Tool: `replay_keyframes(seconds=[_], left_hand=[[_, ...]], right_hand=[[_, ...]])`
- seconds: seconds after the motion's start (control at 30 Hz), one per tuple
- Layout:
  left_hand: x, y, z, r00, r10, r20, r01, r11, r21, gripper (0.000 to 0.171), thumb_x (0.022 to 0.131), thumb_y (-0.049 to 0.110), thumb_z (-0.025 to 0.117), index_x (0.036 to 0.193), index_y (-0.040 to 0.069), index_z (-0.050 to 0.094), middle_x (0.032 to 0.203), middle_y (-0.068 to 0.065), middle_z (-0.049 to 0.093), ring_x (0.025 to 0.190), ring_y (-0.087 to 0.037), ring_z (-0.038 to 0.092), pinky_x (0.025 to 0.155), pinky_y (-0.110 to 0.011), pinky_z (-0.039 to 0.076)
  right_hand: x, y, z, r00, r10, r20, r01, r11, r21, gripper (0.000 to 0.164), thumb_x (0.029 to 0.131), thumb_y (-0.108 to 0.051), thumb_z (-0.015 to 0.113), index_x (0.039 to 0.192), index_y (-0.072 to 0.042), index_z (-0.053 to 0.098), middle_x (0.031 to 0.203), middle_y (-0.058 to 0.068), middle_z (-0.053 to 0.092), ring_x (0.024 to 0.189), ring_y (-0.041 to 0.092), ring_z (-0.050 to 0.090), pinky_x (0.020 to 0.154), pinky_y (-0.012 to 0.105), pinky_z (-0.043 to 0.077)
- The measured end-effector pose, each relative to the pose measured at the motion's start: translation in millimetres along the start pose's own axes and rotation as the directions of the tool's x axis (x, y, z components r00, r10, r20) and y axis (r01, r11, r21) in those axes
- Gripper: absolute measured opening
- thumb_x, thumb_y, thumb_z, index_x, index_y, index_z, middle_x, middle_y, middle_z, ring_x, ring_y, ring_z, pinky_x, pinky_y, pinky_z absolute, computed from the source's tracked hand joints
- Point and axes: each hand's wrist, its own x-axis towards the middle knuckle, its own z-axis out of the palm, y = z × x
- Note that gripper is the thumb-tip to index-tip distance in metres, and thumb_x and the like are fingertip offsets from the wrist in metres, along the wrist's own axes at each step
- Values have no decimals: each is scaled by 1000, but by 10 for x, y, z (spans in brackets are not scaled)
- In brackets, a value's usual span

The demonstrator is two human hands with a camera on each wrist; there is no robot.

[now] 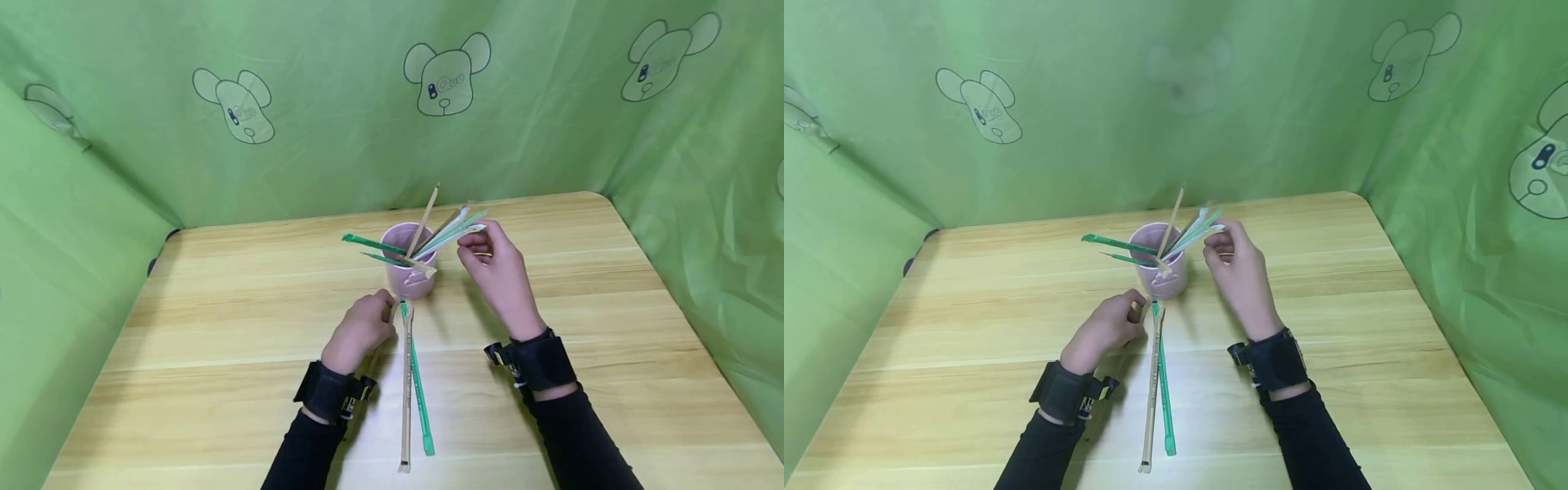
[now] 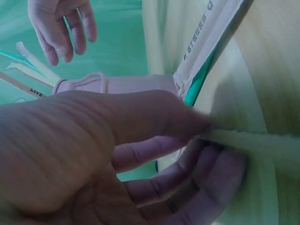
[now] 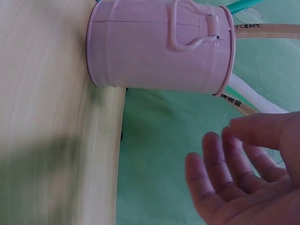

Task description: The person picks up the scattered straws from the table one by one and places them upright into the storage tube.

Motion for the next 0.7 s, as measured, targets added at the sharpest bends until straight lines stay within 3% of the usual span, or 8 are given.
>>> replay_keyframes(seconds=[0.2, 0.33, 0.47, 0.6, 0.7], left_hand=[[-4, 15, 8, 1000, 2, -6, -2, 999, -40, 41, 84, -10, 71, 124, -5, 66, 81, -3, 56, 74, -19, 51, 71, -30, 47], [-2, 27, 15, 999, -33, -27, 31, 997, -72, 29, 84, -11, 67, 111, -4, 74, 95, -8, 71, 83, -20, 60, 82, -36, 56], [-4, 30, 9, 998, -47, -35, 44, 997, -70, 23, 85, -11, 64, 102, -3, 77, 101, -11, 75, 91, -23, 66, 86, -40, 58], [-14, 30, -27, 999, -25, -19, 25, 999, -39, 16, 91, -8, 63, 100, -4, 76, 95, -9, 73, 85, -21, 63, 79, -36, 57], [-19, 27, -66, 1000, -2, 3, 2, 1000, -4, 14, 98, -5, 61, 89, -5, 72, 81, -5, 62, 72, -18, 54, 67, -31, 49]], right_hand=[[-5, 20, 10, 996, 58, 73, -55, 998, -39, 39, 100, 6, 60, 139, 2, 53, 121, 21, 70, 112, 34, 66, 101, 47, 53], [2, 30, 16, 993, 75, 96, -69, 995, -66, 38, 101, 5, 60, 138, 4, 54, 122, 20, 69, 114, 35, 66, 103, 48, 53], [5, 27, 13, 992, 80, 102, -72, 994, -81, 34, 101, 3, 60, 135, 4, 57, 122, 20, 69, 115, 35, 65, 103, 47, 53], [5, 36, 9, 993, 72, 98, -64, 994, -85, 34, 101, 4, 59, 135, 5, 59, 121, 20, 70, 114, 35, 66, 102, 47, 53], [2, 36, 8, 993, 65, 94, -57, 995, -85, 34, 101, 4, 59, 135, 4, 61, 120, 19, 70, 113, 34, 66, 101, 46, 54]])
